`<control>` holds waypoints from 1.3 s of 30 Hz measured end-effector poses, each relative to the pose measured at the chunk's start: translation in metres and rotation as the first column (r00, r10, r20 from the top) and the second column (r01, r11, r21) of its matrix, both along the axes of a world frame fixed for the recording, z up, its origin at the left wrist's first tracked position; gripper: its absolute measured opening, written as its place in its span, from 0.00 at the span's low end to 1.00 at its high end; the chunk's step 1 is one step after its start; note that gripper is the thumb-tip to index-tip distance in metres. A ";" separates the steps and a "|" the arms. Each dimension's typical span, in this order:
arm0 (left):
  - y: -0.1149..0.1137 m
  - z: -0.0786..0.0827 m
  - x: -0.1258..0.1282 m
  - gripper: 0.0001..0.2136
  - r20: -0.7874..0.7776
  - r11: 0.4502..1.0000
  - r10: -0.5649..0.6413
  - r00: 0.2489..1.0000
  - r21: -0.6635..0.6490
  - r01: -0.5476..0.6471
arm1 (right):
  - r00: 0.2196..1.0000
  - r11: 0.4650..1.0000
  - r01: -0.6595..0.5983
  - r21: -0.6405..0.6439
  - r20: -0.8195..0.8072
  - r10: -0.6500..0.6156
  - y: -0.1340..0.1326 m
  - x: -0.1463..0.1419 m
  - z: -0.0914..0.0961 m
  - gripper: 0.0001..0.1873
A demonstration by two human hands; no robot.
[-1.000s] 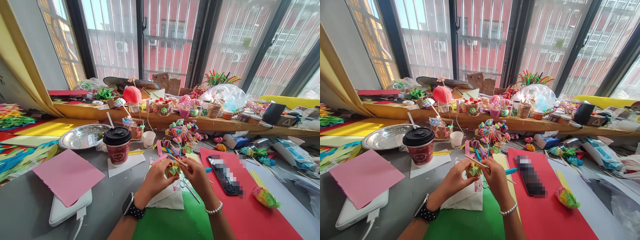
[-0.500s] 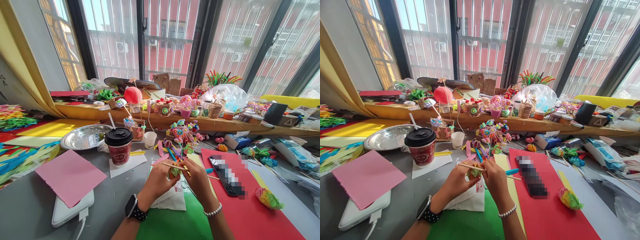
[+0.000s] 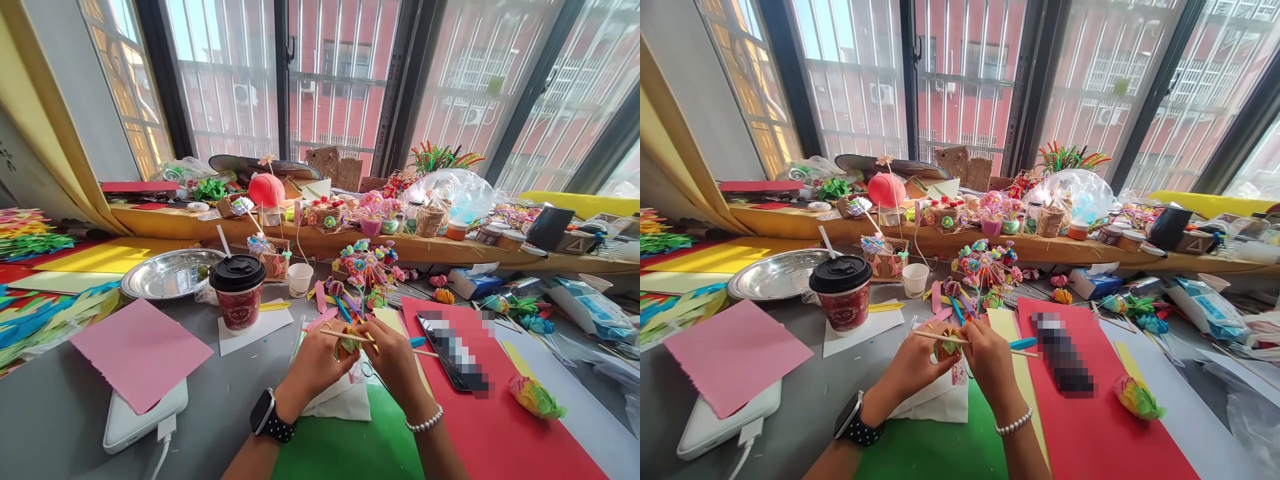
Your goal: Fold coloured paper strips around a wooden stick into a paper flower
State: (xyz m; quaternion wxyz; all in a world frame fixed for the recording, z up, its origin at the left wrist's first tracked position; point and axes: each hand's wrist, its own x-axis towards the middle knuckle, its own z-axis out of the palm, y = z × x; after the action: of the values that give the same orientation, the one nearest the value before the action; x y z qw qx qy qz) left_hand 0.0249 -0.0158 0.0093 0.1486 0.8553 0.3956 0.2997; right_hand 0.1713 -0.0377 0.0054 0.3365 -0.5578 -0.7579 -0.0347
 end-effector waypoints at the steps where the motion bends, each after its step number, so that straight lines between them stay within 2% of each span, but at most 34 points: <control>1: -0.001 0.000 0.000 0.10 0.003 1.000 0.005 1.000 0.001 -0.005 | 1.000 1.000 -0.001 0.007 0.009 0.001 0.000 -0.001 -0.001 0.08; 4: -0.001 0.001 0.001 0.08 0.063 1.000 0.002 0.998 -0.019 -0.001 | 1.000 0.999 -0.019 0.027 -0.022 0.020 0.000 -0.002 -0.002 0.10; 7: 0.001 0.002 0.001 0.08 0.182 0.990 -0.001 0.983 -0.139 0.026 | 0.978 0.998 -0.062 0.021 -0.200 0.065 0.000 0.001 0.001 0.09; 11: 0.003 0.005 0.000 0.15 0.390 0.920 0.006 0.921 -0.363 0.147 | 0.896 0.990 -0.114 -0.080 -0.439 0.068 0.001 0.009 0.006 0.12; 15: 0.002 0.007 -0.002 0.17 0.476 0.850 -0.026 0.879 -0.453 0.270 | 0.833 0.969 -0.228 -0.095 -0.534 0.144 0.002 0.012 0.009 0.14; 20: 0.009 0.006 -0.010 0.17 0.498 0.777 -0.036 0.867 -0.531 0.337 | 0.844 0.960 -0.235 -0.152 -0.521 0.124 0.003 0.014 0.008 0.14; 23: 0.015 0.006 -0.016 0.14 0.490 0.779 -0.023 0.872 -0.538 0.323 | 0.866 0.940 -0.278 -0.199 -0.475 0.155 0.001 0.014 0.007 0.14; 28: 0.015 0.006 -0.020 0.12 0.501 0.718 -0.011 0.866 -0.599 0.355 | 0.893 0.931 -0.294 -0.218 -0.410 0.186 -0.001 0.009 0.008 0.14; 33: 0.015 0.004 -0.018 0.09 0.468 0.756 0.023 0.884 -0.587 0.291 | 0.921 0.935 -0.262 -0.240 -0.352 0.168 -0.001 0.006 0.009 0.14; 39: 0.014 0.004 -0.017 0.08 0.460 0.764 0.046 0.887 -0.589 0.265 | 0.914 0.920 -0.255 -0.297 -0.384 0.129 0.000 0.007 0.005 0.14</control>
State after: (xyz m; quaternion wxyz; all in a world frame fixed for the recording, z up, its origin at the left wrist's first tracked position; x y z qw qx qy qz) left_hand 0.0084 -0.0015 0.0129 0.5338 0.6832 0.3760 0.3269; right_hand 0.1785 -0.0374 0.0109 0.3683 -0.5260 -0.7304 0.2326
